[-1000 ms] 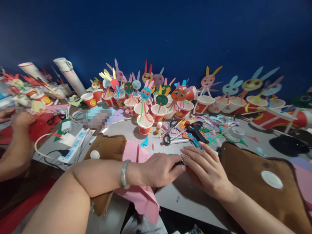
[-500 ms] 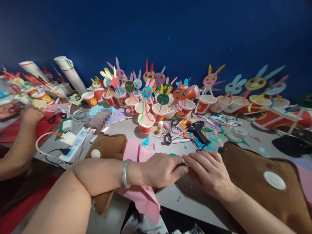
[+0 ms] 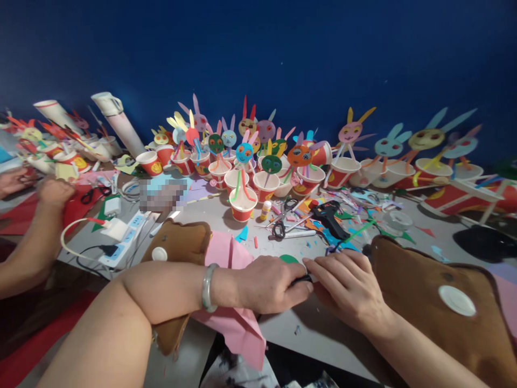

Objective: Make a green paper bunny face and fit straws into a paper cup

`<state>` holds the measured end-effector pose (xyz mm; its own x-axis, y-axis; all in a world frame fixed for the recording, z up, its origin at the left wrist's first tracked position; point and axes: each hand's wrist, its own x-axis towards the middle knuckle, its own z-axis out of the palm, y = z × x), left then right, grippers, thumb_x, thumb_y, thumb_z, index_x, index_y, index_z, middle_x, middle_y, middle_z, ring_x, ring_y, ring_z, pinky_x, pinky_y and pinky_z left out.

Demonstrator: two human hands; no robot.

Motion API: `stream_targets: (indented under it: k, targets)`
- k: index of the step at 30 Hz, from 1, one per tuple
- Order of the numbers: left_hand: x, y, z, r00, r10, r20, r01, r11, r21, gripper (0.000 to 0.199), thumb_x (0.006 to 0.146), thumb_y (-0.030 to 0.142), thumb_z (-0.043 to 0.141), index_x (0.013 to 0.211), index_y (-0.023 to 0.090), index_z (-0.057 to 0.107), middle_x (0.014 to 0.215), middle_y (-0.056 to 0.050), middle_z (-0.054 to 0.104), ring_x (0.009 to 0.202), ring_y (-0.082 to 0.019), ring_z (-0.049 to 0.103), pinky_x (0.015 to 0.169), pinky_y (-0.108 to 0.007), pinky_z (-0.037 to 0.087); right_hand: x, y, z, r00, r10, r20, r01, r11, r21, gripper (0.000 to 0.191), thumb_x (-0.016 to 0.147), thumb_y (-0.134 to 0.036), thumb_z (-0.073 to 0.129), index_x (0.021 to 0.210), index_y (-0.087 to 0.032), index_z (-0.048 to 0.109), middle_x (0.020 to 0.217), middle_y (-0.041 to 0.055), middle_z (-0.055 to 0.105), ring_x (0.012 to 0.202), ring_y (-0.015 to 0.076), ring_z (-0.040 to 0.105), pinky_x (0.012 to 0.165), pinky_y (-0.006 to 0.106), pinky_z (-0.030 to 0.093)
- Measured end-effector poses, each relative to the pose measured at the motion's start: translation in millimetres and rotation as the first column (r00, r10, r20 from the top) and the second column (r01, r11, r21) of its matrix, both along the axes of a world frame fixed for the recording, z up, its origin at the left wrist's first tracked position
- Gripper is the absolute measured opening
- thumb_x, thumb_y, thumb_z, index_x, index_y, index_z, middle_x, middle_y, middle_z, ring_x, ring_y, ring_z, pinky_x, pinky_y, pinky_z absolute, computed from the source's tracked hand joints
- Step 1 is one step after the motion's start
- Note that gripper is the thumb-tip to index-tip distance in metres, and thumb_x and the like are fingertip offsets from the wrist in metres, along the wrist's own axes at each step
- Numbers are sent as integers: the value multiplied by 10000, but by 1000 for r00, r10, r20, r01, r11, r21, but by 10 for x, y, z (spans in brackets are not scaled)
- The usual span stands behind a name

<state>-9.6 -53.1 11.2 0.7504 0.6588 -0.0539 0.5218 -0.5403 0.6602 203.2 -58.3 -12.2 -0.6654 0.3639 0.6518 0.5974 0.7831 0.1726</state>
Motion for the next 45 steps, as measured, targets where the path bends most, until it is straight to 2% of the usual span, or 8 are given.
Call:
stream_targets:
  k: [4, 9, 14, 16, 21, 29, 34, 45]
  targets:
    - [2, 10, -6, 1000, 10, 18, -9, 998, -57, 294, 1003, 387, 384, 918, 190, 584, 827, -59, 683, 746, -200, 635, 679, -315, 449, -13, -14, 4, 1000, -15, -17, 15, 1000, 25, 210, 919, -141, 545, 1098, -167, 650, 881, 79, 705, 820, 223, 632, 825, 398, 457]
    - [-12, 53, -32, 975, 161, 151, -144, 983, -117, 317, 1027, 395, 300, 903, 196, 513, 810, -21, 602, 756, -158, 563, 725, -294, 427, -43, -94, 58, 983, -106, -151, 126, 984, 130, 347, 826, -101, 653, 1156, -209, 643, 1138, 135, 690, 1101, 316, 641, 992, 502, 465]
    - [-12, 52, -30, 926, 249, 283, -191, 957, -218, 275, 1024, 385, 336, 858, 207, 462, 747, 19, 538, 712, -125, 514, 684, -266, 408, -42, -84, 76, 925, -104, -365, 34, 981, -192, 206, 866, -141, 649, 1046, -242, 645, 923, 61, 695, 853, 229, 676, 761, 374, 547]
    - [-6, 37, -32, 942, 205, 265, -141, 960, -241, 242, 1014, 380, 380, 874, 206, 474, 745, 17, 552, 707, -126, 532, 660, -261, 408, -27, -47, 44, 879, -188, -437, 2, 920, -391, 73, 928, -247, 613, 988, -229, 650, 852, 46, 686, 737, 201, 660, 647, 323, 529]
    - [6, 15, -65, 990, 36, 135, -19, 992, -128, 250, 1009, 411, 400, 928, 208, 522, 820, -17, 629, 741, -161, 601, 654, -283, 417, -2, -27, -35, 773, -336, -537, -217, 656, -723, 319, 965, -471, 549, 835, -209, 674, 938, 65, 694, 640, 159, 619, 564, 286, 514]
    - [4, 29, -59, 995, -11, 102, 22, 994, -108, 364, 1005, 486, 401, 841, 207, 568, 756, -15, 647, 703, -161, 615, 610, -274, 386, -20, -77, -27, 721, -397, -568, -374, 467, -801, 389, 966, -470, 553, 702, -186, 587, 664, -10, 493, 476, 80, 418, 399, 215, 335]
    - [0, 22, -59, 998, 12, 69, -6, 997, -78, 385, 1004, 503, 401, 872, 204, 606, 791, -32, 682, 736, -179, 645, 620, -283, 411, -30, -73, -52, 675, -456, -580, -476, 331, -815, 354, 912, -540, 616, 812, -202, 584, 557, -55, 422, 412, 78, 354, 357, 210, 266]
    - [-4, 27, -46, 994, 18, 110, -5, 993, -121, 398, 990, 515, 432, 783, 201, 564, 703, -5, 620, 647, -137, 561, 577, -268, 342, -64, -86, -45, 680, -462, -570, -446, 356, -821, 391, 913, -558, 602, 767, -195, 596, 603, -35, 475, 402, 79, 427, 349, 215, 324]
